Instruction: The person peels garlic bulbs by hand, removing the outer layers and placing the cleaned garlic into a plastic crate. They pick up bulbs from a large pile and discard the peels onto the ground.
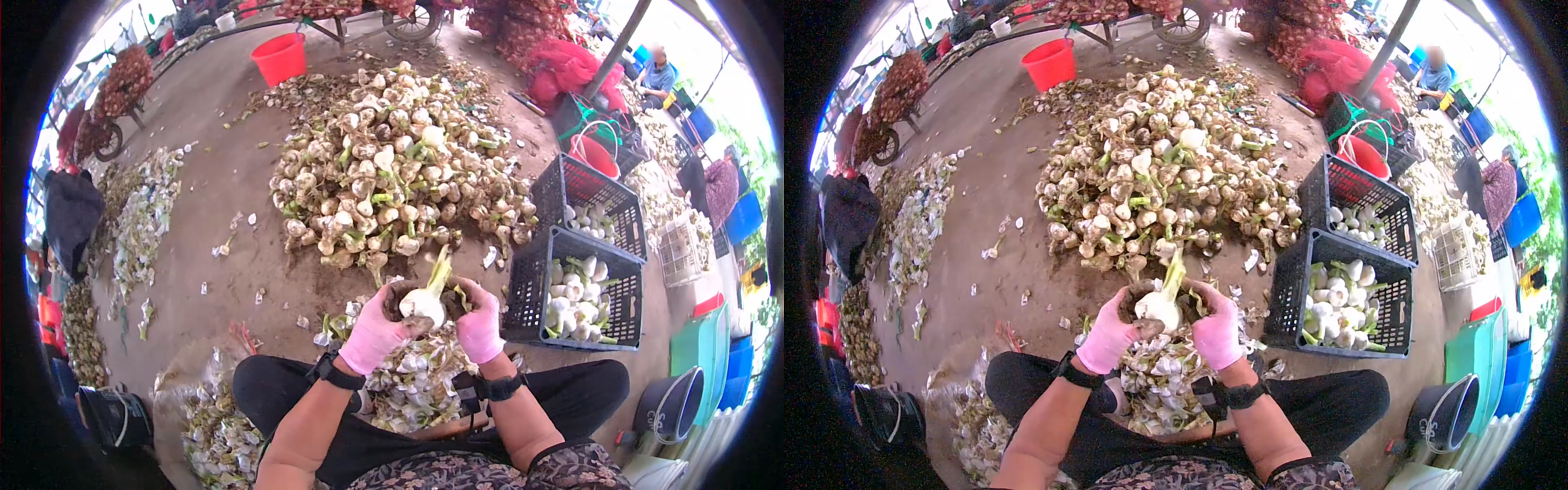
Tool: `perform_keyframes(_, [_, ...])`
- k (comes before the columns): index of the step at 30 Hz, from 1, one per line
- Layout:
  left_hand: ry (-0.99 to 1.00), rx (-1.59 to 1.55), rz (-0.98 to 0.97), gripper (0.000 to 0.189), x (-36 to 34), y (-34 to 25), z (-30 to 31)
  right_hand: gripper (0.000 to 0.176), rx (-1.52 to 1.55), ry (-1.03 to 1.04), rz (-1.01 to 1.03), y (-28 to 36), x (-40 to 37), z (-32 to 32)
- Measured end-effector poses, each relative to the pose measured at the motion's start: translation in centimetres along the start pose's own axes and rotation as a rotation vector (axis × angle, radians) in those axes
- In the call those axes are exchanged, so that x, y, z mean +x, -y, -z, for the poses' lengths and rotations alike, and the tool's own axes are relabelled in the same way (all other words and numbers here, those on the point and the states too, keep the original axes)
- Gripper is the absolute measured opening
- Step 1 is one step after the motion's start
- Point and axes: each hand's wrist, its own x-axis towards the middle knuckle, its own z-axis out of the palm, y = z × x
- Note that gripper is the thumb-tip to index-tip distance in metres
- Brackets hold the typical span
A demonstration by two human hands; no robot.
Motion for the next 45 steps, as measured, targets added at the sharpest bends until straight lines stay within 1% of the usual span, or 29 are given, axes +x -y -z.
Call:
perform_keyframes(1, [0.023, 0.016, 0.056, 0.067, 0.2, 0.1, 0.1, 0.044, -0.102, -0.005, 0.055, 0.2, 0.1, 0.1])
perform_keyframes(2, [0.033, -0.072, 0.147, 0.063, 0.0, 0.1, 0.0, 0.038, -0.107, 0.012, 0.086, 0.2, 0.3, 0.4])
perform_keyframes(3, [0.037, -0.068, 0.147, 0.063, 0.1, 0.2, -0.1, 0.038, -0.105, 0.007, 0.088, 0.3, 0.4, 0.6])
perform_keyframes(5, [0.051, -0.474, 0.287, 0.061, 0.4, 0.9, 0.4, 0.030, 0.278, -0.014, -0.091, 0.3, 0.5, 0.9])
perform_keyframes(6, [0.101, -0.532, 0.227, 0.054, 0.3, 1.2, 0.5, 0.023, 0.368, -0.027, -0.123, 0.9, 0.4, 0.8])
perform_keyframes(7, [0.103, -0.528, 0.230, 0.054, 0.4, 1.4, 0.7, 0.023, 0.372, -0.031, -0.122, 0.9, 0.4, 0.8])
perform_keyframes(9, [0.320, -0.792, 0.283, 0.052, 0.7, 1.1, 0.6, 0.024, 0.467, -0.052, -0.178, 0.7, 0.3, 1.1])
perform_keyframes(10, [0.326, -0.785, 0.288, 0.052, 0.8, 0.7, 0.2, 0.024, 0.472, -0.060, -0.173, 0.6, 0.4, 1.1])
perform_keyframes(12, [0.118, -0.756, 0.363, 0.052, 0.9, 0.1, -0.7, 0.025, 0.242, -0.157, -0.042, 0.4, 0.4, 0.8])
perform_keyframes(13, [0.119, -0.753, 0.366, 0.052, 1.1, 0.7, -0.8, 0.025, 0.245, -0.161, -0.042, 0.5, 0.4, 0.8])
perform_keyframes(15, [0.005, -0.585, 0.284, 0.049, 1.2, 1.8, -0.8, 0.025, 0.082, -0.127, -0.026, 1.0, 0.1, 0.5])
perform_keyframes(16, [-0.016, -0.639, 0.230, 0.049, 0.9, 1.8, -0.9, 0.027, 0.161, -0.100, -0.100, 1.3, 0.2, 0.2])
perform_keyframes(17, [-0.023, -0.639, 0.233, 0.049, 0.6, 1.7, -1.0, 0.027, 0.163, -0.098, -0.106, 1.2, 0.4, 0.1])
perform_keyframes(19, [-0.065, -0.276, 0.104, 0.059, 0.4, 1.7, -1.2, 0.030, 0.119, -0.013, -0.087, 1.1, 0.9, 0.1])
perform_keyframes(20, [-0.063, -0.156, 0.089, 0.066, 0.5, 1.6, -1.0, 0.030, 0.118, -0.011, -0.090, 1.1, 1.1, 0.1])
perform_keyframes(21, [-0.067, -0.159, 0.091, 0.066, 0.6, 1.5, -1.0, 0.030, 0.005, 0.019, -0.085, 1.3, 1.3, 0.0])
perform_keyframes(23, [-0.056, -0.013, 0.015, 0.064, 0.3, 1.1, -1.3, 0.029, -0.218, 0.081, -0.075, 1.7, 1.5, -0.1])
perform_keyframes(24, [-0.058, -0.015, 0.017, 0.064, 0.1, 0.6, -1.3, 0.029, -0.367, 0.128, -0.034, 2.1, 1.8, 0.0])
perform_keyframes(26, [-0.112, 0.007, 0.193, 0.063, -0.3, -0.4, -1.4, 0.028, -0.343, 0.164, -0.038, 3.6, 1.9, 0.1])
perform_keyframes(27, [-0.112, 0.007, 0.193, 0.063, -0.3, -0.2, -1.2, 0.027, -0.319, 0.198, -0.039, 4.1, 1.9, 0.1])
perform_keyframes(29, [-0.035, -0.353, 0.253, 0.063, -0.2, 0.4, -0.8, 0.025, -0.237, 0.197, -0.076, 3.2, 1.8, 0.4])
perform_keyframes(31, [-0.020, -0.406, 0.268, 0.060, -0.3, 0.4, -0.9, 0.023, -0.153, 0.190, -0.109, 2.1, 1.5, 0.6])
perform_keyframes(33, [-0.001, -0.456, 0.291, 0.057, -0.3, 0.5, -1.1, 0.020, 0.205, 0.065, -0.287, 0.9, 1.1, 0.2])
perform_keyframes(36, [0.000, -0.451, 0.294, 0.058, -0.4, 1.2, -1.1, 0.020, 0.355, -0.003, -0.281, -0.8, 0.8, -0.1])
perform_keyframes(38, [-0.001, -0.169, 0.123, 0.059, -0.2, 1.6, -1.1, 0.023, 0.270, -0.052, -0.230, -1.3, 0.8, -0.7])
perform_keyframes(40, [-0.007, -0.131, 0.101, 0.062, -0.1, 1.3, -1.1, 0.033, 0.194, -0.130, -0.164, -2.9, 1.1, -1.5])
perform_keyframes(41, [-0.020, -0.093, 0.076, 0.065, -0.2, 1.1, -1.0, 0.037, 0.049, -0.149, -0.153, -4.0, 1.3, -1.7])
perform_keyframes(43, [-0.020, -0.140, 0.075, 0.063, -0.8, 0.1, -1.6, 0.035, -0.020, -0.300, -0.148, -4.4, 1.9, -2.4])
perform_keyframes(45, [0.066, -0.005, 0.077, 0.065, -1.9, -1.8, -3.1, 0.019, -0.088, -0.405, -0.182, -6.8, 3.4, -1.5])
